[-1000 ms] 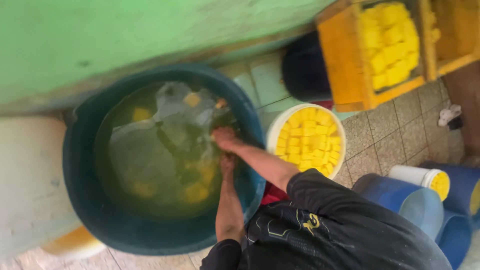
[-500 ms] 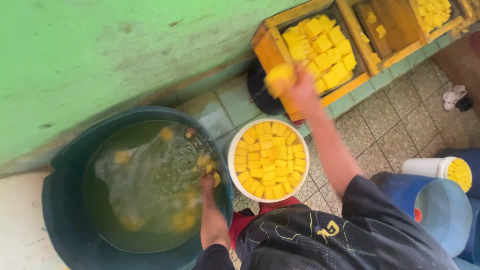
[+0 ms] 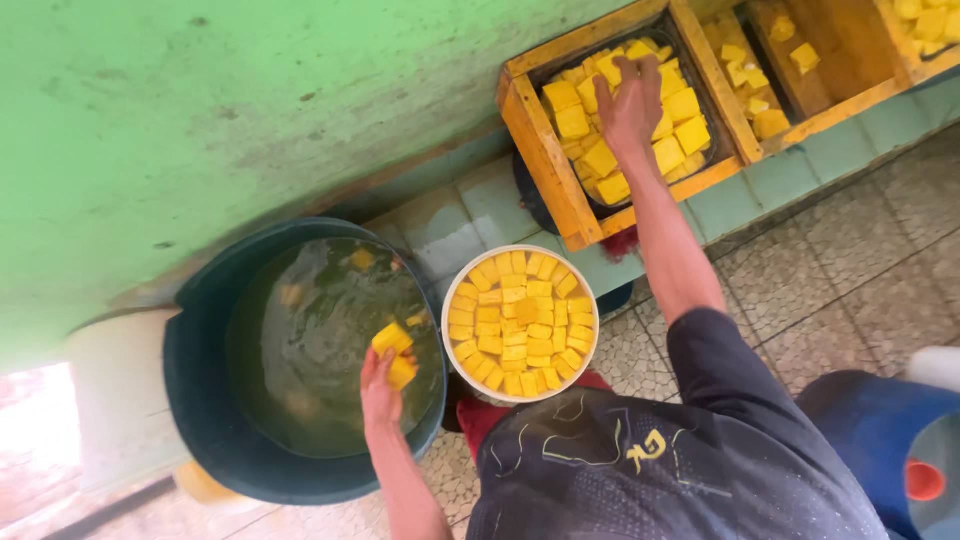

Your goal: The person washes yellow fruit cubes in a large tub of water, then transfers them by hand into a white bucket and arranges them in wooden trays. The process is repeated continuously throughout the clip.

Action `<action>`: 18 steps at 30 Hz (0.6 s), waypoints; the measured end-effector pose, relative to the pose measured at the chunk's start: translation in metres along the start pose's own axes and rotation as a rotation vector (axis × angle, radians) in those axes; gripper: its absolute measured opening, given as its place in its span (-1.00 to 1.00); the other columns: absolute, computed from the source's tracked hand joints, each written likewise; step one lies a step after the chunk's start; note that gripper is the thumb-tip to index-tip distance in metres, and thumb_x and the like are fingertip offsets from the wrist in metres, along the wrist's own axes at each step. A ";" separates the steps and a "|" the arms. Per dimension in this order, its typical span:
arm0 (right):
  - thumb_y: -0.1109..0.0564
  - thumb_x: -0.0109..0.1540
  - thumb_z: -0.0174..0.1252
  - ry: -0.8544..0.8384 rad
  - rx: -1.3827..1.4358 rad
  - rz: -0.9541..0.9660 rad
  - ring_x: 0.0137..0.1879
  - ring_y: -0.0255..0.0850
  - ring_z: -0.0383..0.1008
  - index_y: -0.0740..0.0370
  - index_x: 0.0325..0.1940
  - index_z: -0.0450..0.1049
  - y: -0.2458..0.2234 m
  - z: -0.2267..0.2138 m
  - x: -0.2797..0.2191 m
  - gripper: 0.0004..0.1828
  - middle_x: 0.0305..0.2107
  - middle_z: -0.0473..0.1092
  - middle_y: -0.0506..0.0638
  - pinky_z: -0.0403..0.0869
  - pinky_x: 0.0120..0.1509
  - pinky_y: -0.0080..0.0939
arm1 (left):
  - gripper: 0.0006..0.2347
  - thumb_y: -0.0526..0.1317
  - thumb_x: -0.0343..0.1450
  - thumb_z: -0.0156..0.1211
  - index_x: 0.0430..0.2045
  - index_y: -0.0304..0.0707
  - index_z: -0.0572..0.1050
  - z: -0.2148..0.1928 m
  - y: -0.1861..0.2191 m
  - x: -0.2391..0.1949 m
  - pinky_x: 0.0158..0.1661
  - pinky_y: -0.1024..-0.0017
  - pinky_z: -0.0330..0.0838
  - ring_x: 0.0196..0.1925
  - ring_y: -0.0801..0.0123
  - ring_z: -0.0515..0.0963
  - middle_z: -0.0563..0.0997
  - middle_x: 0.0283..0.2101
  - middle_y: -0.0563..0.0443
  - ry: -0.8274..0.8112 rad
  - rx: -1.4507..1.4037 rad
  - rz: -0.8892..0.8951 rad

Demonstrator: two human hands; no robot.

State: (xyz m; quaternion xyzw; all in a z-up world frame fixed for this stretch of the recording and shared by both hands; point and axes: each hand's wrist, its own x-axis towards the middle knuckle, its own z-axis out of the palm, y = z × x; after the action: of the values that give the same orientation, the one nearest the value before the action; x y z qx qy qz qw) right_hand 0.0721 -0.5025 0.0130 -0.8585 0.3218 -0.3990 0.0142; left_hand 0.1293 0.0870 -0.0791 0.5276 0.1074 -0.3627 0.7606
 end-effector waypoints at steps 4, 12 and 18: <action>-0.02 0.51 -0.09 -0.531 0.854 -0.100 0.11 -0.02 0.51 0.35 0.14 0.49 -0.057 -0.070 -0.043 -0.60 -0.03 0.51 0.15 0.45 0.18 -0.09 | -0.63 -0.35 0.47 0.15 0.20 -0.41 0.41 0.127 0.020 0.019 0.13 0.42 0.41 0.14 0.39 0.55 0.57 0.13 -0.03 -0.198 0.094 0.043; 0.11 0.33 0.21 -0.780 1.290 0.880 -0.19 -0.32 0.44 0.28 0.43 0.32 -0.055 -0.113 -0.089 -0.42 -0.20 0.34 -0.01 0.55 -0.12 -0.25 | -0.65 -0.27 0.43 0.24 0.09 -0.25 0.36 0.361 0.010 0.065 -0.27 0.42 0.49 -0.27 0.35 0.60 0.61 -0.12 -0.11 -0.400 0.447 0.063; 0.13 0.27 0.31 -0.466 1.101 0.769 -0.19 -0.29 0.47 0.38 0.34 0.33 0.021 -0.072 -0.033 -0.40 -0.18 0.39 -0.04 0.57 -0.16 -0.21 | -0.74 -0.29 0.46 0.17 0.03 -0.32 0.43 0.352 -0.006 0.057 -0.35 0.40 0.54 -0.36 0.32 0.65 0.62 -0.23 -0.12 -0.391 0.193 0.017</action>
State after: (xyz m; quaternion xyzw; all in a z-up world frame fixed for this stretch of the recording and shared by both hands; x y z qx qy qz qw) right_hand -0.0047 -0.4838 0.0336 -0.6150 0.3422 -0.2766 0.6544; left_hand 0.0888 -0.2489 0.0328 0.5185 -0.0822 -0.4603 0.7159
